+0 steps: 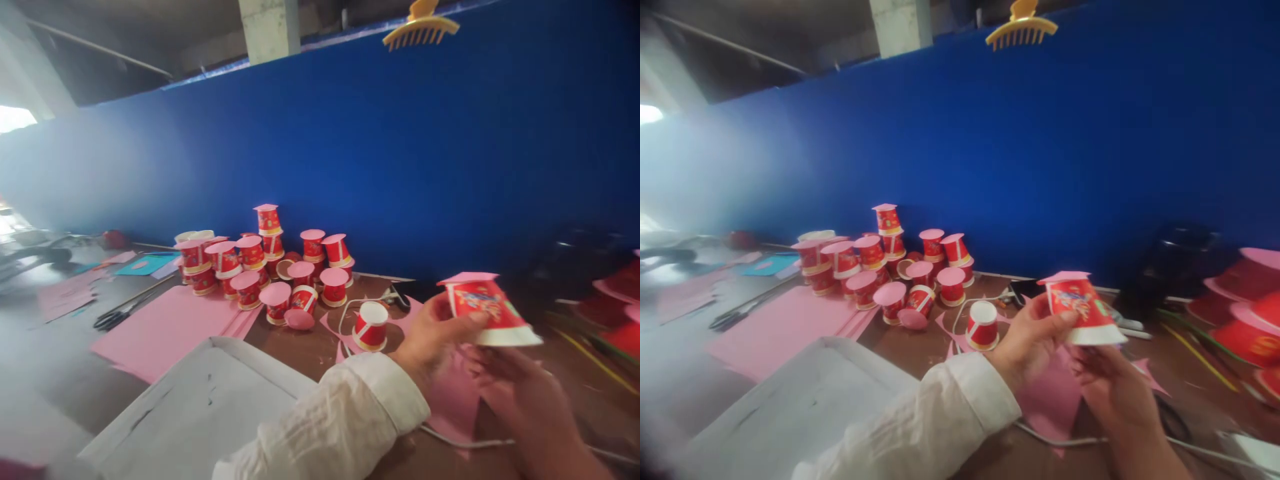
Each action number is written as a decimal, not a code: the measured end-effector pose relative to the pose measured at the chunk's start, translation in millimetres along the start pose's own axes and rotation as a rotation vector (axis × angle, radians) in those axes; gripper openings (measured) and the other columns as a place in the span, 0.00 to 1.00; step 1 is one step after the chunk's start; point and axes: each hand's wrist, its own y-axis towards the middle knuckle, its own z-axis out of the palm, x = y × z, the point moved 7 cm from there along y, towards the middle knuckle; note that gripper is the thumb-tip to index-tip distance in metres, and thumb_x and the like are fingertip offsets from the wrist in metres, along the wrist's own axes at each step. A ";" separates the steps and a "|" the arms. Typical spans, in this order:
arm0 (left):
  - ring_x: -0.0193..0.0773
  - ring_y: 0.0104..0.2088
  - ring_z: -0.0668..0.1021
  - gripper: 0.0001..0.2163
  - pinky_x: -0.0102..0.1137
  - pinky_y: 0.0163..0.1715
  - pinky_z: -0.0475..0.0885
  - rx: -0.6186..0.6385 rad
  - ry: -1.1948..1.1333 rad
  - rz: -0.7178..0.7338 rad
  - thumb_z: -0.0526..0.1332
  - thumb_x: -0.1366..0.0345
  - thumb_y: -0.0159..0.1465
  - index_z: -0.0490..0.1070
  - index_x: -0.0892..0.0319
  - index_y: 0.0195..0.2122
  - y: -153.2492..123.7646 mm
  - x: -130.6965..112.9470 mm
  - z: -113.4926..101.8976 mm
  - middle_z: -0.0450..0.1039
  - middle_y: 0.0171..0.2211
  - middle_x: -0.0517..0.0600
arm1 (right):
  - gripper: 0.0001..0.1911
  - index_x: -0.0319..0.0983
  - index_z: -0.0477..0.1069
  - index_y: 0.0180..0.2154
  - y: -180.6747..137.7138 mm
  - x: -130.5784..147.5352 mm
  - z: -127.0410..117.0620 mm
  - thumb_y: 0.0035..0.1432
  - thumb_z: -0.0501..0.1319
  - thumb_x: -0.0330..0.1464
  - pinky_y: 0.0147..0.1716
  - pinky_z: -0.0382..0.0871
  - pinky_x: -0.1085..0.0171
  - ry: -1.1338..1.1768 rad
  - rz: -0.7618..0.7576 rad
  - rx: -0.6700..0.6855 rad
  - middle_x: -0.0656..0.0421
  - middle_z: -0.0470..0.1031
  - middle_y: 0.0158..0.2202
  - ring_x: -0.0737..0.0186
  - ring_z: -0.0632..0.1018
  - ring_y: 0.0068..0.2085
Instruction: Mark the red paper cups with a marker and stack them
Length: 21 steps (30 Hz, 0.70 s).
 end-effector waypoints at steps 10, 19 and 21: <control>0.39 0.44 0.80 0.23 0.33 0.51 0.70 -0.292 -0.101 -0.013 0.78 0.57 0.50 0.75 0.57 0.44 18.5 38.4 -60.7 0.80 0.42 0.51 | 0.30 0.41 0.77 0.41 -10.4 0.9 6.7 0.31 0.78 0.34 0.17 0.61 0.74 0.073 -0.001 -0.112 0.63 0.74 0.29 0.74 0.65 0.23; 0.45 0.50 0.80 0.23 0.38 0.55 0.70 -0.164 0.007 -0.053 0.77 0.57 0.53 0.75 0.56 0.48 18.5 45.0 -61.7 0.80 0.47 0.52 | 0.31 0.40 0.76 0.41 -15.7 5.2 11.2 0.33 0.81 0.40 0.16 0.62 0.74 0.037 -0.061 -0.088 0.63 0.74 0.30 0.74 0.65 0.23; 0.44 0.50 0.80 0.24 0.38 0.56 0.70 -0.144 0.015 -0.068 0.77 0.58 0.52 0.75 0.56 0.49 19.2 45.5 -61.1 0.80 0.46 0.52 | 0.33 0.40 0.76 0.41 -16.2 8.0 12.4 0.31 0.82 0.38 0.17 0.61 0.74 0.037 -0.075 -0.071 0.65 0.72 0.29 0.74 0.65 0.23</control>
